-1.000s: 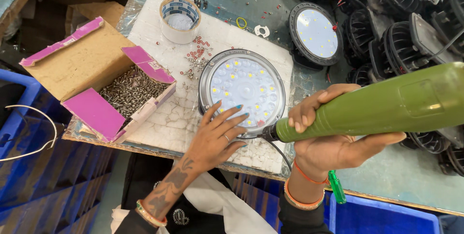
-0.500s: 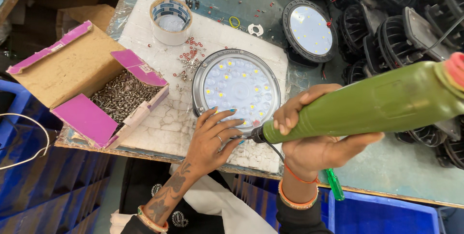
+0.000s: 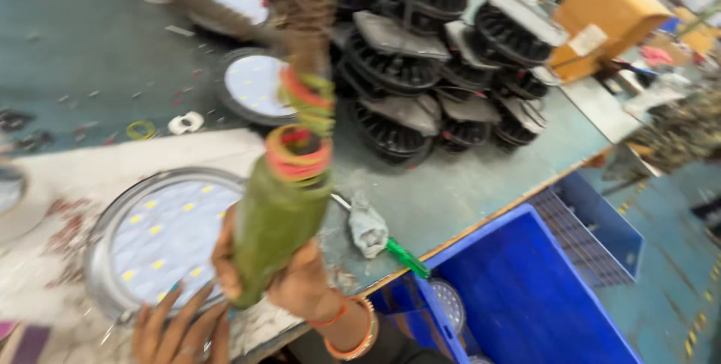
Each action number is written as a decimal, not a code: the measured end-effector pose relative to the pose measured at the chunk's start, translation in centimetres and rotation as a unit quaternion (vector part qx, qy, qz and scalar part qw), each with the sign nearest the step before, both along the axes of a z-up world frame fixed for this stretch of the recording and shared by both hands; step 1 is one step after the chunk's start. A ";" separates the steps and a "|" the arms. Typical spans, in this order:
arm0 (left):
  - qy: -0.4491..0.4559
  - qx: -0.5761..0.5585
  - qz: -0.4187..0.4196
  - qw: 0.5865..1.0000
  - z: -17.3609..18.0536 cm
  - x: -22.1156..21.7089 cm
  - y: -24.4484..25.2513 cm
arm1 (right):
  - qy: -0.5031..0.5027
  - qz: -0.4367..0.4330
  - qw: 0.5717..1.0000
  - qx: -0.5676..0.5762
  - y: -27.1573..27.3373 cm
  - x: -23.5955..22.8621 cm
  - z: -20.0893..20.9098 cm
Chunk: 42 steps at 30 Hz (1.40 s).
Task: The person uses a green pneumatic screwdriver to fasten screws into the rim of a circular LED light fixture. They rotate the fixture to access different screw holes while working at a cluttered assembly table.
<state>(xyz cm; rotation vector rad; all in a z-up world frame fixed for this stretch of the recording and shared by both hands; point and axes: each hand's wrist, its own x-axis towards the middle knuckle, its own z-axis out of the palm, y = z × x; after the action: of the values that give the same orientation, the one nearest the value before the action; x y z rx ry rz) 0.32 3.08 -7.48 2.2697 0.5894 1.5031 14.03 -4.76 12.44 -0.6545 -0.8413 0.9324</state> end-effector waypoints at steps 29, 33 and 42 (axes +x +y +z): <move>-0.039 -0.178 0.010 0.983 8.9 -0.2 -3.1 | -0.059 -0.085 0.993 0.052 2.2 0.7 0.1; -0.035 -0.180 0.008 0.983 8.8 -0.3 -3.1 | -0.055 -0.094 0.993 0.049 2.5 0.6 0.4; -0.039 -0.197 0.010 0.980 8.1 0.0 -3.3 | -0.090 -0.104 0.989 0.047 2.5 0.4 0.5</move>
<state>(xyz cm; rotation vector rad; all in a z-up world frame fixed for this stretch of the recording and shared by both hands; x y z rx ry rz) 0.37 -0.27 0.64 1.8993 0.8093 1.3379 14.39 -2.25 12.94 -0.7369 -0.9504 0.6477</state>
